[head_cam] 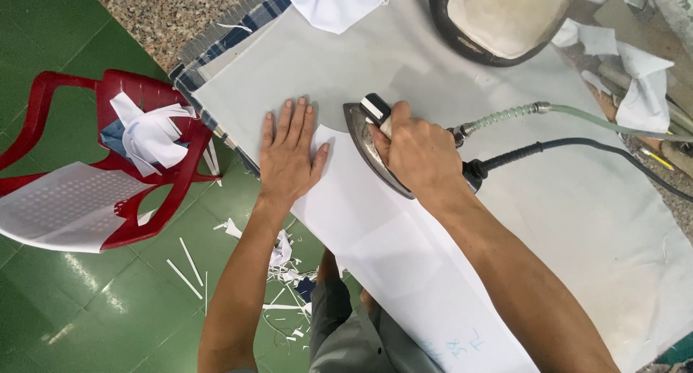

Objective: The person irons a white fabric piece on a work table using a steam iron and a black pressing block. They repeatedly smooth, fold, and press the fabric, occasionally using scissors to trim edges and a curved pressing cushion to shape specific areas.

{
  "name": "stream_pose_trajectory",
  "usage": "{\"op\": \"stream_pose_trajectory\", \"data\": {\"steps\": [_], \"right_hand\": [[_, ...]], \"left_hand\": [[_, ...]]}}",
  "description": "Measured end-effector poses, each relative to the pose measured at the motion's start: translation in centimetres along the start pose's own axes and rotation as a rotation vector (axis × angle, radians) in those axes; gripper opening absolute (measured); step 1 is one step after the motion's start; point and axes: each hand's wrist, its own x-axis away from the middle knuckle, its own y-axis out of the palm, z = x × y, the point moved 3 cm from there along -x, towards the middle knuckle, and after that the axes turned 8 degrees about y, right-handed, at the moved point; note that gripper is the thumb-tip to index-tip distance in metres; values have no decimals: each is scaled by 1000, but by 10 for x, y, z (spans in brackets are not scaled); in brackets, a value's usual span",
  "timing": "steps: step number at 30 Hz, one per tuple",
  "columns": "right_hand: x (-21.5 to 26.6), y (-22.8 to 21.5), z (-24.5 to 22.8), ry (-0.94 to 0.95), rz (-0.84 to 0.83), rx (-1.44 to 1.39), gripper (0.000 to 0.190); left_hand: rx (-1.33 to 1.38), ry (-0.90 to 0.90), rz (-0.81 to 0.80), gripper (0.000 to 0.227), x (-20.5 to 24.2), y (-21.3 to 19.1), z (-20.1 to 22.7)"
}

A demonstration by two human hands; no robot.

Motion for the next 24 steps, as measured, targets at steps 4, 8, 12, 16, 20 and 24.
{"op": "stream_pose_trajectory", "data": {"steps": [4, 8, 12, 16, 20, 24], "right_hand": [[1, -5, 0, -17, 5, -26, 43], [1, -10, 2, -24, -25, -71, 41], [-5, -12, 0, -47, -55, -70, 43], [-15, -18, -7, -104, -16, -75, 42], [-31, -18, -13, -138, 2, -72, 42], [-43, -21, -22, -151, 13, -54, 44]], "left_hand": [[-9, 10, 23, 72, 1, 0, 1], [-7, -15, -20, 75, 0, 0, 1], [26, -57, -40, 79, -1, -1, 0], [41, -81, -36, 83, 6, 2, -3], [26, -30, 131, 82, 11, 19, -10], [67, 2, 209, 83, 13, 26, -13]]}}
